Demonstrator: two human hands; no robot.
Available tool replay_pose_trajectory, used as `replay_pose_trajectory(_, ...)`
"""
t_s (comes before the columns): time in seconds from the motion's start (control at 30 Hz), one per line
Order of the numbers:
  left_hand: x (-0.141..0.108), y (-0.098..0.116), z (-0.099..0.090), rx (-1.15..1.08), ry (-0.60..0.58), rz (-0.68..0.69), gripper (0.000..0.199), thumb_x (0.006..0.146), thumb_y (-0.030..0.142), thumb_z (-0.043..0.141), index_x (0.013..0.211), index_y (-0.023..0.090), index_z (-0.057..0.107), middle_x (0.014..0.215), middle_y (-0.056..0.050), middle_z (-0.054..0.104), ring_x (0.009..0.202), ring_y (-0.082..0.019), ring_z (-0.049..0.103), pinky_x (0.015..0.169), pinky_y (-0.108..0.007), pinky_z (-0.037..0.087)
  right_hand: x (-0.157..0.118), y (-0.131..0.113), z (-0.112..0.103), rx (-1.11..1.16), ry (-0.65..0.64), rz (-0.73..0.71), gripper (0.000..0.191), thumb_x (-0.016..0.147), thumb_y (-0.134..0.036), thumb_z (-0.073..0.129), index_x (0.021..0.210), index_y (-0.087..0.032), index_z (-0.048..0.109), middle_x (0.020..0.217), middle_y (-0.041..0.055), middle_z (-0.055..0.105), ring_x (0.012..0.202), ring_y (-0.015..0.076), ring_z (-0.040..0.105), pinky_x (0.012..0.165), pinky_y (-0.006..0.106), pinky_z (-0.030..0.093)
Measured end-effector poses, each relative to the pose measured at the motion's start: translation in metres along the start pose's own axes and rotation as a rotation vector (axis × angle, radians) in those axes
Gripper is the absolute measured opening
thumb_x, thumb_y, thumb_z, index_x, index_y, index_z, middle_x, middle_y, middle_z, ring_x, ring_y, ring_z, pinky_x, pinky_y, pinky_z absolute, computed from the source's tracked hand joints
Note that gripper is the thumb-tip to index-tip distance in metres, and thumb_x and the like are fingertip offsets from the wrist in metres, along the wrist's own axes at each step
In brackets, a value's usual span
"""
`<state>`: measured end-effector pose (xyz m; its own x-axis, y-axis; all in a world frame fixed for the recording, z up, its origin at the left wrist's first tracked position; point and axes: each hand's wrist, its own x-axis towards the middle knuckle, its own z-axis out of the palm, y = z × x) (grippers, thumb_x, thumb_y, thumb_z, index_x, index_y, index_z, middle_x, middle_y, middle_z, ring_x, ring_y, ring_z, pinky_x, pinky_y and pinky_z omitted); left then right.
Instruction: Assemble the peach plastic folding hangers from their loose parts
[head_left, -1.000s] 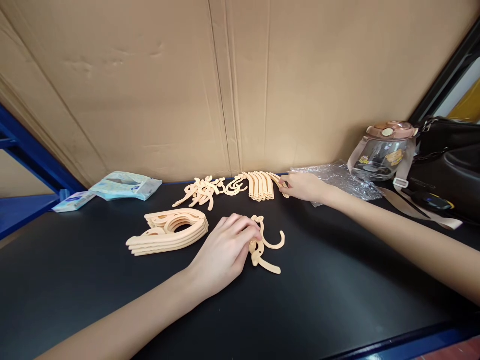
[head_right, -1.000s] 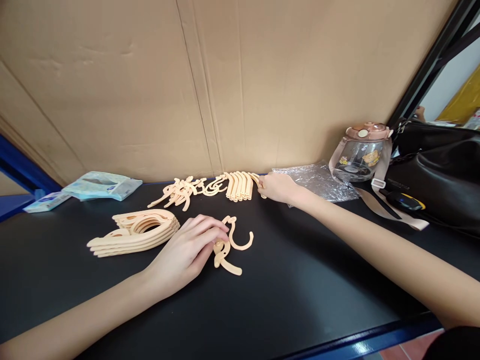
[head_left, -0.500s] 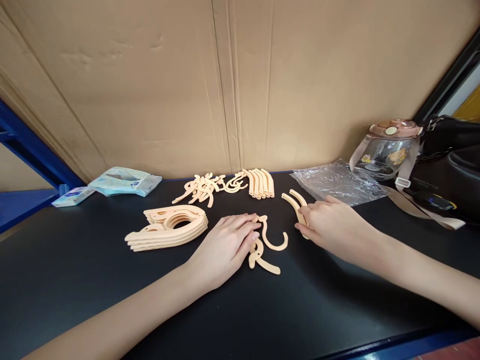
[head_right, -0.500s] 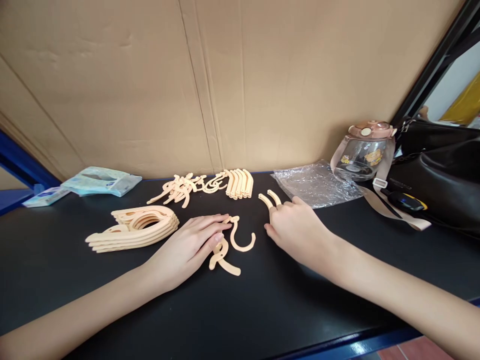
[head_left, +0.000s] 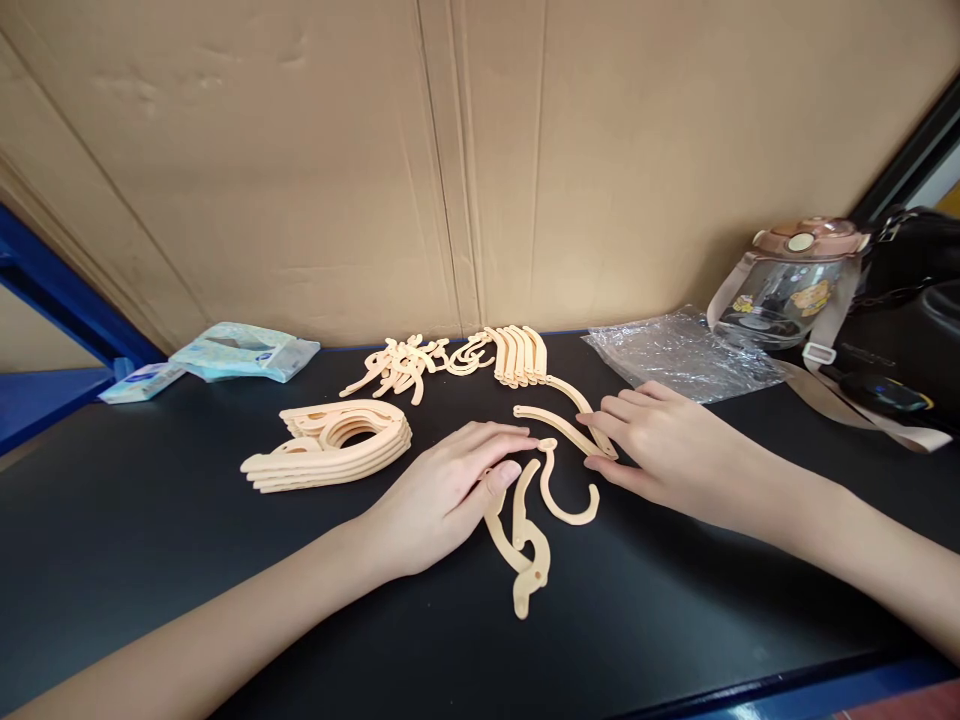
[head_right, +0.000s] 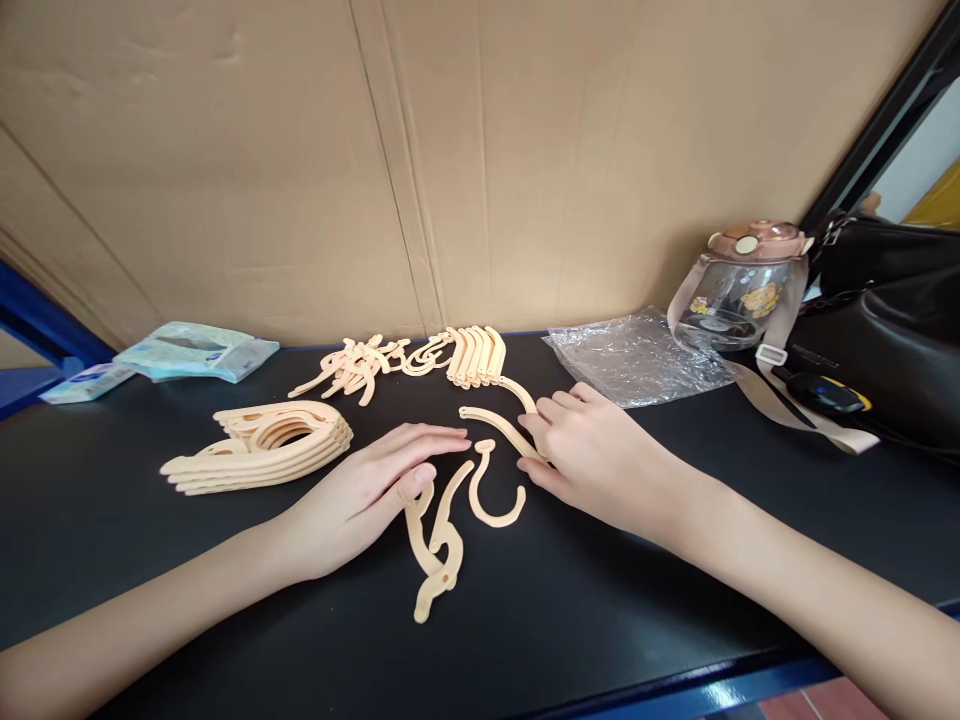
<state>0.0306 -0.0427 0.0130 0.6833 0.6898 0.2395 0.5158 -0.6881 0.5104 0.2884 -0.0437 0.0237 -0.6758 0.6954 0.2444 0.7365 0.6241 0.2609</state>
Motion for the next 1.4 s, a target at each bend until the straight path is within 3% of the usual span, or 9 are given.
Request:
replay_pose_trajectory(0.13, 0.000, 0.001, -0.001, 0.037, -0.100, 0.083, 0.037, 0.102, 0.027, 0.031, 0.133, 0.028, 0.051, 0.141, 0.001, 0.052, 0.132, -0.019, 0.041, 0.111, -0.040, 0.034, 0.000, -0.002, 0.000, -0.097, -0.007, 0.041, 0.027, 0.091, -0.036, 0.053, 0.086, -0.013, 0.067, 0.079, 0.0088, 0.065, 0.074, 0.0234, 0.060, 0.070, 0.035, 0.036)
replay_pose_trajectory(0.27, -0.001, 0.002, -0.002, 0.008, -0.102, 0.119, 0.034, 0.102, 0.024, 0.034, 0.126, 0.027, 0.058, 0.135, 0.004, 0.058, 0.128, -0.017, 0.044, 0.109, -0.035, 0.035, -0.002, -0.002, -0.004, -0.155, -0.048, 0.088, 0.026, 0.091, -0.030, 0.052, 0.071, -0.016, 0.062, 0.069, 0.0073, 0.065, 0.068, 0.0228, 0.060, 0.070, 0.036, 0.035)
replay_pose_trajectory(0.47, -0.002, 0.004, -0.003, -0.018, -0.060, 0.163, 0.030, 0.101, 0.022, 0.035, 0.117, 0.022, 0.060, 0.120, -0.002, 0.064, 0.114, -0.018, 0.052, 0.099, -0.033, 0.039, -0.006, -0.003, -0.008, 0.069, -0.069, 0.091, 0.007, 0.086, -0.023, 0.059, 0.081, -0.019, 0.057, 0.076, 0.0005, 0.065, 0.068, 0.0182, 0.059, 0.069, 0.034, 0.037)
replay_pose_trajectory(0.6, -0.002, 0.003, -0.002, 0.010, -0.010, 0.123, 0.029, 0.101, 0.023, 0.033, 0.112, 0.022, 0.060, 0.115, -0.003, 0.064, 0.107, -0.019, 0.054, 0.093, -0.034, 0.041, -0.004, -0.009, -0.006, 0.191, -0.061, 0.057, 0.003, 0.086, -0.021, 0.060, 0.086, -0.020, 0.057, 0.081, -0.0006, 0.063, 0.072, 0.0173, 0.059, 0.068, 0.033, 0.039)
replay_pose_trajectory(0.87, -0.001, -0.005, 0.000, -0.131, 0.244, -0.098, 0.033, 0.103, 0.028, 0.028, 0.102, 0.022, 0.061, 0.102, -0.002, 0.062, 0.099, -0.017, 0.055, 0.088, -0.031, 0.043, 0.005, -0.022, 0.012, 0.294, 0.081, 0.071, 0.016, 0.092, -0.016, 0.050, 0.104, -0.018, 0.060, 0.094, 0.0049, 0.065, 0.082, 0.0200, 0.061, 0.073, 0.035, 0.043)
replay_pose_trajectory(1.13, -0.001, -0.003, -0.001, -0.112, 0.231, -0.058, 0.032, 0.102, 0.025, 0.029, 0.098, 0.022, 0.061, 0.098, -0.002, 0.061, 0.095, -0.018, 0.055, 0.084, -0.032, 0.043, 0.011, -0.021, 0.018, 0.324, 0.102, 0.139, 0.019, 0.090, -0.012, 0.050, 0.105, -0.017, 0.060, 0.099, 0.0058, 0.066, 0.087, 0.0215, 0.060, 0.077, 0.037, 0.044)
replay_pose_trajectory(1.3, 0.000, -0.007, 0.000, -0.042, 0.199, -0.074, 0.039, 0.087, 0.003, 0.030, 0.103, 0.023, 0.060, 0.103, -0.001, 0.062, 0.097, -0.018, 0.055, 0.085, -0.033, 0.045, 0.014, -0.025, 0.022, 0.298, 0.126, 0.109, 0.021, 0.090, -0.011, 0.048, 0.107, -0.016, 0.061, 0.100, 0.0072, 0.064, 0.089, 0.0222, 0.058, 0.078, 0.038, 0.043)
replay_pose_trajectory(1.4, 0.002, -0.010, 0.002, -0.009, 0.157, -0.072, 0.043, 0.084, 0.001, 0.031, 0.106, 0.024, 0.061, 0.107, -0.001, 0.063, 0.104, -0.018, 0.055, 0.092, -0.035, 0.044, 0.013, -0.029, 0.019, 0.313, 0.201, 0.057, 0.023, 0.093, -0.017, 0.048, 0.113, -0.017, 0.060, 0.105, 0.0090, 0.063, 0.090, 0.0221, 0.057, 0.077, 0.037, 0.044)
